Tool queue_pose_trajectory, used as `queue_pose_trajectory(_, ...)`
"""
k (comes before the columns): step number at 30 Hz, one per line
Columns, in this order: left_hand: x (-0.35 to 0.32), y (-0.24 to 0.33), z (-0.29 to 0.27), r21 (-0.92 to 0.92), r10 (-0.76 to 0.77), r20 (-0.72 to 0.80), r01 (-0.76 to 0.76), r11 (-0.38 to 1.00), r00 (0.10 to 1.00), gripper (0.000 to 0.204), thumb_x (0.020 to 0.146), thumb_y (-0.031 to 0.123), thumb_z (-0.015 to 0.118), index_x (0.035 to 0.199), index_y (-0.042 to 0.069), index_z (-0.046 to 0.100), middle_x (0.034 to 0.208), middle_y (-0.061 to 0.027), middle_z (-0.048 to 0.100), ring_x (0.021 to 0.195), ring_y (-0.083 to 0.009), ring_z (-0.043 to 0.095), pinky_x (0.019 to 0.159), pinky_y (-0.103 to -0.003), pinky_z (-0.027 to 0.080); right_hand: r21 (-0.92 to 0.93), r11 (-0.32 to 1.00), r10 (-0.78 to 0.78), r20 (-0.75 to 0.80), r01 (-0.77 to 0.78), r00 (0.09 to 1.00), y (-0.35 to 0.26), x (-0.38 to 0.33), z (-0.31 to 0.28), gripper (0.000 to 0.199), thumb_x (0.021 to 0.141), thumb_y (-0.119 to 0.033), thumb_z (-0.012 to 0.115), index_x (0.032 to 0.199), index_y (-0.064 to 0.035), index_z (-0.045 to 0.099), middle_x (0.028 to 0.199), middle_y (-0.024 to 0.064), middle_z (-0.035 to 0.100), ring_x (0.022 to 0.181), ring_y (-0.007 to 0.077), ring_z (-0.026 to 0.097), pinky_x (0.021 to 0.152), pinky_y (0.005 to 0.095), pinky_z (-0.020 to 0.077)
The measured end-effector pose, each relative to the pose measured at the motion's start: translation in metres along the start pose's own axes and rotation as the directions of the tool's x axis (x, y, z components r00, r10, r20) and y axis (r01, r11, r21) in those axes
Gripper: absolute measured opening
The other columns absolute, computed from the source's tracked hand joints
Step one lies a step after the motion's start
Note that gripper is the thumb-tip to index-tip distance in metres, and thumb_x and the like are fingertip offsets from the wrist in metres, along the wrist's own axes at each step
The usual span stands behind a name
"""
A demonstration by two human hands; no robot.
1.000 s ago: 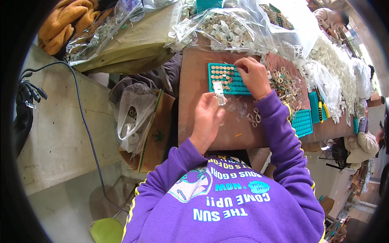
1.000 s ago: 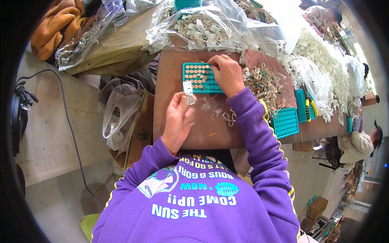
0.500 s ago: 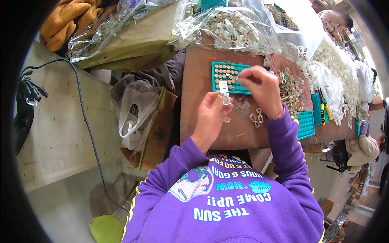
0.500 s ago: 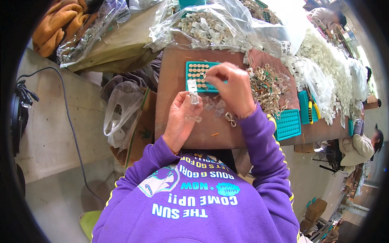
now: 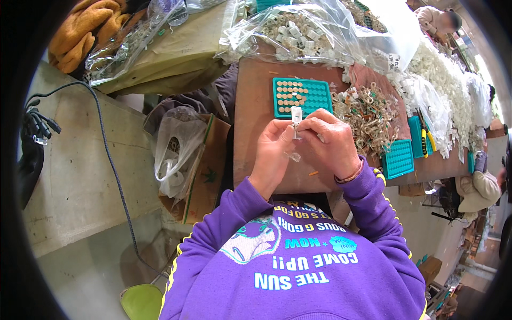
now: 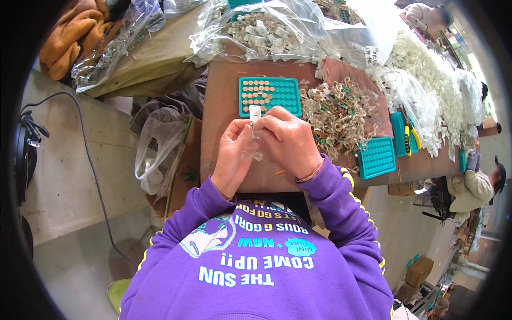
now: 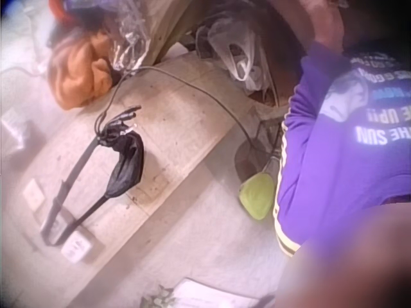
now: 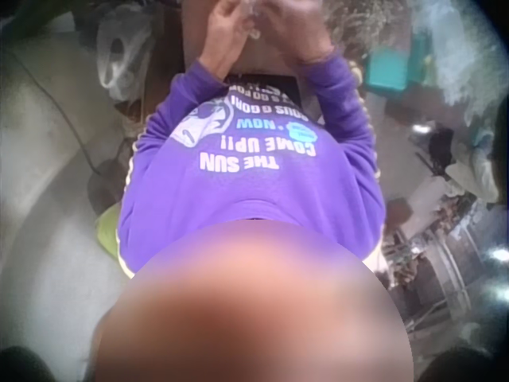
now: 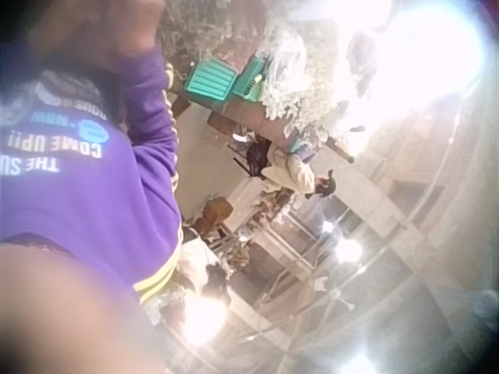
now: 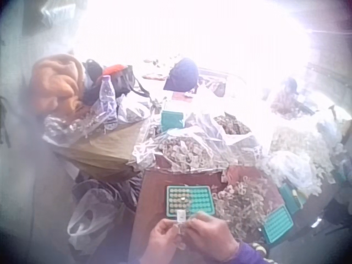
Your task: The person repeatedly picks small white plastic housings and LED modules from a pile, inserts the LED into the housing, and places the assembled unit into a teal tray. The person occasionally tests the LED by pressing it to confirm it lights up before placing it in the tray.
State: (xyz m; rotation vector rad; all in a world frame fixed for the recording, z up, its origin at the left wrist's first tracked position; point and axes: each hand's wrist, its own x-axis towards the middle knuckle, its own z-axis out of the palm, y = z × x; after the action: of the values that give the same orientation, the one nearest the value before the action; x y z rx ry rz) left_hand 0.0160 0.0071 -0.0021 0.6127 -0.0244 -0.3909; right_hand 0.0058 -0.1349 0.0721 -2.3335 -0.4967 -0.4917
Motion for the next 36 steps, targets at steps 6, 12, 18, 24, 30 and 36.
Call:
queue_pose_trajectory(6,-0.002,0.001,0.004,-0.033,0.002,-0.005,-0.002,0.999,1.000,0.016,0.096,0.016,0.061,0.106,0.003,0.057,0.102,-0.0066,0.064,0.091,-0.0127,0.063,0.081,-0.028,0.053,0.100,0.995,-0.003,-0.119,0.015,0.993,-0.005,0.000,-0.003,0.016,0.075,-0.003,0.072,0.091,-0.0073,0.070,0.079,0.0084,0.065,0.067,0.0244,0.065,0.059,0.0324,0.0531)
queue_pose_trajectory(12,-0.001,0.001,0.003,-0.014,-0.008,0.013,0.008,1.000,1.000,0.017,0.097,0.016,0.060,0.106,0.003,0.056,0.102,-0.0072,0.064,0.091,-0.0134,0.063,0.081,-0.029,0.054,0.107,0.994,0.033,-0.076,-0.024,0.997,-0.002,0.004,0.000,0.017,0.075,-0.002,0.071,0.090,-0.0075,0.070,0.080,0.0078,0.066,0.069,0.0237,0.066,0.057,0.0296,0.0522)
queue_pose_trajectory(18,0.001,-0.002,-0.002,-0.083,-0.022,-0.018,0.021,0.996,1.000,0.018,0.098,0.018,0.059,0.107,0.003,0.055,0.102,-0.0072,0.064,0.089,-0.0139,0.063,0.080,-0.030,0.054,-0.184,0.947,-0.286,-0.113,0.263,0.952,0.000,-0.003,0.009,0.020,0.075,-0.004,0.069,0.095,-0.0080,0.070,0.086,0.0060,0.069,0.079,0.0236,0.068,0.069,0.0346,0.0529)
queue_pose_trajectory(24,0.002,0.001,-0.003,-0.123,-0.025,-0.057,0.018,0.992,0.998,0.017,0.099,0.021,0.056,0.108,0.006,0.054,0.100,-0.0093,0.065,0.085,-0.0156,0.064,0.078,-0.031,0.053,-0.028,0.998,0.041,-0.188,-0.047,0.981,0.022,0.003,0.008,0.019,0.080,-0.005,0.068,0.098,-0.0079,0.070,0.090,0.0101,0.069,0.080,0.0277,0.067,0.074,0.0375,0.0521)
queue_pose_trajectory(30,0.001,0.002,-0.001,-0.094,-0.044,-0.050,0.039,0.995,0.998,0.018,0.099,0.023,0.055,0.109,0.008,0.052,0.100,-0.0086,0.064,0.087,-0.0164,0.062,0.078,-0.031,0.052,-0.326,0.938,0.079,-0.128,-0.117,0.989,0.081,0.038,0.021,0.012,0.083,-0.015,0.066,0.092,-0.0084,0.070,0.084,0.0099,0.064,0.083,0.0312,0.063,0.074,0.0412,0.0504)
queue_pose_trajectory(36,0.002,0.002,-0.001,-0.112,-0.048,-0.029,0.044,0.993,0.998,0.018,0.098,0.022,0.057,0.108,0.007,0.053,0.099,-0.0111,0.065,0.085,-0.0163,0.063,0.078,-0.031,0.052,-0.277,0.954,0.077,-0.128,-0.111,0.989,0.090,0.034,0.028,0.008,0.080,-0.015,0.069,0.085,-0.0081,0.069,0.081,0.0084,0.063,0.082,0.0299,0.062,0.074,0.0413,0.0495)
